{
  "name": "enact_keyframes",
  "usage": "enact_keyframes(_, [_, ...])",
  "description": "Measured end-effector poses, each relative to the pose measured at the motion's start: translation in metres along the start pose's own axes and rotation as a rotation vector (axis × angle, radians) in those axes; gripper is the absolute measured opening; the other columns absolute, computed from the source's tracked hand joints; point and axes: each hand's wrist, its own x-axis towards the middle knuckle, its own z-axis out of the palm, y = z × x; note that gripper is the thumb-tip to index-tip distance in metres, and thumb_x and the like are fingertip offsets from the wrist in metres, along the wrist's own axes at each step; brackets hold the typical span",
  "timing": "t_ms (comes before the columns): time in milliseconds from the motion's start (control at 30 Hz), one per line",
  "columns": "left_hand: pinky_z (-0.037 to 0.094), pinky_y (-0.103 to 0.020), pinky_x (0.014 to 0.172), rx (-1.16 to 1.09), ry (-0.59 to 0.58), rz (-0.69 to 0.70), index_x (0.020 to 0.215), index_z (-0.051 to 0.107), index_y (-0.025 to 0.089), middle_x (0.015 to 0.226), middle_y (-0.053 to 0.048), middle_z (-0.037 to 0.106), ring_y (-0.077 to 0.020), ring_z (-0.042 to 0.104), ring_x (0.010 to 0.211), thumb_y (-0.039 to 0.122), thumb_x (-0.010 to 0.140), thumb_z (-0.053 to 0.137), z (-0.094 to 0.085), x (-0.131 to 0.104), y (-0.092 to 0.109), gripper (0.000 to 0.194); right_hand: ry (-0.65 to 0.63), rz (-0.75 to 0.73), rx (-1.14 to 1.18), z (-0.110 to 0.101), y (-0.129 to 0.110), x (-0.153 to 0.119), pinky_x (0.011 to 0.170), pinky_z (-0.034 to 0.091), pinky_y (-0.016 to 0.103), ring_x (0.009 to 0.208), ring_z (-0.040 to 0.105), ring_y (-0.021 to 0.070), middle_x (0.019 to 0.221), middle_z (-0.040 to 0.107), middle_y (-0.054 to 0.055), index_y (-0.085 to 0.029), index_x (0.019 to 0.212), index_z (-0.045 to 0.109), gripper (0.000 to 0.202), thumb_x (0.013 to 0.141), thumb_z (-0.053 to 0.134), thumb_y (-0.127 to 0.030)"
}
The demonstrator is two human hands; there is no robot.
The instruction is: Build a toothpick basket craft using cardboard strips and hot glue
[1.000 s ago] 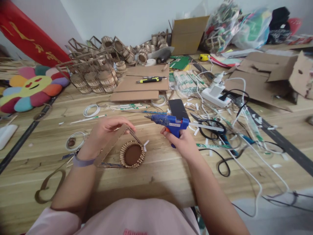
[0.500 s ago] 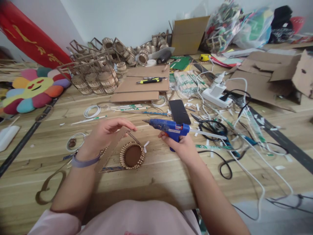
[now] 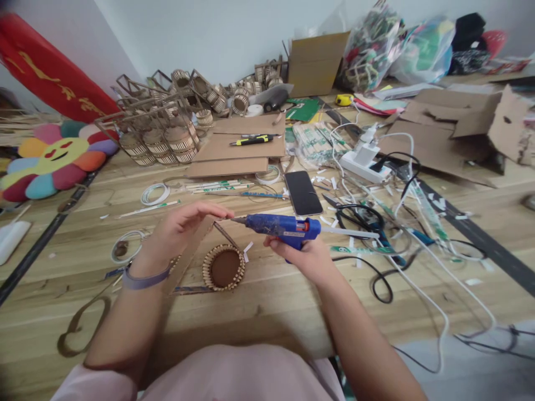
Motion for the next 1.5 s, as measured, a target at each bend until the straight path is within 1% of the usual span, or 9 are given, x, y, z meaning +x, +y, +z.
enact_keyframes(300, [0.050, -0.034, 0.097, 0.059, 0.020, -0.008, 0.109, 0.068, 0.022, 0.115, -0.007, 0.071, -0.0194, 0.065, 0.110, 0.017, 0.092, 0.057, 0.004, -0.001, 0.002, 0.021, -0.039, 0.015, 0.072, -0.002, -0.001, 0.000, 0.068, 0.054, 0.031, 0.073, 0.067, 0.0201, 0.078, 0.075, 0.006, -0.021, 0.078, 0.076, 0.024, 0.076, 0.075, -0.044])
enact_keyframes(633, [0.054, -0.024, 0.079, 0.147, 0.015, -0.090, 0.098, 0.070, 0.020, 0.095, -0.003, 0.076, -0.0141, 0.070, 0.085, 0.022, 0.090, 0.061, 0.006, 0.000, 0.012, 0.013, -0.038, 0.009, 0.123, -0.003, 0.000, 0.000, 0.068, 0.053, 0.029, 0.072, 0.066, 0.0177, 0.078, 0.074, 0.004, -0.022, 0.077, 0.075, 0.018, 0.076, 0.075, -0.040])
enact_keyframes(867, [0.054, -0.025, 0.078, 0.190, -0.012, -0.141, 0.089, 0.070, 0.019, 0.089, -0.002, 0.076, -0.0145, 0.070, 0.079, 0.029, 0.093, 0.058, 0.008, -0.002, 0.021, 0.016, -0.047, 0.005, 0.158, -0.003, 0.000, 0.000, 0.072, 0.052, 0.029, 0.075, 0.066, 0.0169, 0.080, 0.074, 0.003, -0.023, 0.077, 0.075, 0.014, 0.078, 0.075, -0.037])
enact_keyframes(1067, [0.055, -0.030, 0.080, -0.043, -0.041, -0.184, 0.089, 0.073, 0.019, 0.091, -0.006, 0.077, -0.0195, 0.071, 0.086, 0.043, 0.093, 0.058, 0.010, -0.006, 0.018, 0.028, -0.062, 0.045, 0.156, -0.001, -0.003, 0.000, 0.067, 0.051, 0.031, 0.070, 0.064, 0.0182, 0.078, 0.074, 0.005, -0.021, 0.076, 0.075, 0.022, 0.075, 0.076, -0.043])
enact_keyframes(1133, [0.054, -0.034, 0.086, -0.102, -0.011, -0.205, 0.093, 0.074, 0.019, 0.096, -0.008, 0.077, -0.0227, 0.071, 0.092, 0.047, 0.089, 0.062, 0.011, -0.007, 0.018, 0.031, -0.078, 0.053, 0.154, -0.002, -0.001, -0.001, 0.065, 0.051, 0.031, 0.069, 0.063, 0.0183, 0.078, 0.074, 0.006, -0.020, 0.077, 0.075, 0.024, 0.075, 0.076, -0.044])
enact_keyframes(1233, [0.052, -0.037, 0.094, -0.119, 0.038, -0.267, 0.105, 0.072, 0.022, 0.114, -0.009, 0.073, -0.0257, 0.067, 0.108, 0.043, 0.085, 0.069, 0.013, -0.006, 0.022, 0.029, -0.092, 0.052, 0.184, -0.003, 0.001, -0.003, 0.067, 0.050, 0.031, 0.071, 0.063, 0.0184, 0.077, 0.073, 0.006, -0.020, 0.077, 0.074, 0.024, 0.075, 0.076, -0.044])
enact_keyframes(1333, [0.055, -0.033, 0.082, -0.220, 0.098, -0.405, 0.118, 0.065, 0.024, 0.121, -0.010, 0.070, -0.0275, 0.066, 0.110, 0.042, 0.081, 0.072, 0.015, -0.004, 0.024, 0.042, -0.094, 0.073, 0.239, -0.005, -0.001, -0.003, 0.064, 0.050, 0.031, 0.067, 0.062, 0.0185, 0.076, 0.073, 0.007, -0.019, 0.078, 0.074, 0.032, 0.073, 0.077, -0.050])
enact_keyframes(1400, [0.056, -0.030, 0.074, -0.298, 0.136, -0.481, 0.114, 0.064, 0.024, 0.109, -0.009, 0.073, -0.0259, 0.069, 0.101, 0.044, 0.079, 0.074, 0.015, -0.005, 0.021, 0.041, -0.111, 0.092, 0.272, -0.007, -0.005, -0.001, 0.061, 0.049, 0.030, 0.066, 0.062, 0.0186, 0.075, 0.073, 0.007, -0.019, 0.078, 0.074, 0.037, 0.071, 0.078, -0.054])
enact_keyframes(1500, [0.055, -0.030, 0.074, -0.315, 0.089, -0.492, 0.092, 0.068, 0.021, 0.094, -0.007, 0.074, -0.0234, 0.070, 0.090, 0.046, 0.075, 0.077, 0.016, -0.009, 0.011, 0.031, -0.174, 0.121, 0.297, -0.013, -0.013, 0.005, 0.058, 0.047, 0.028, 0.065, 0.062, 0.0174, 0.074, 0.073, 0.007, -0.019, 0.079, 0.074, 0.039, 0.070, 0.078, -0.056])
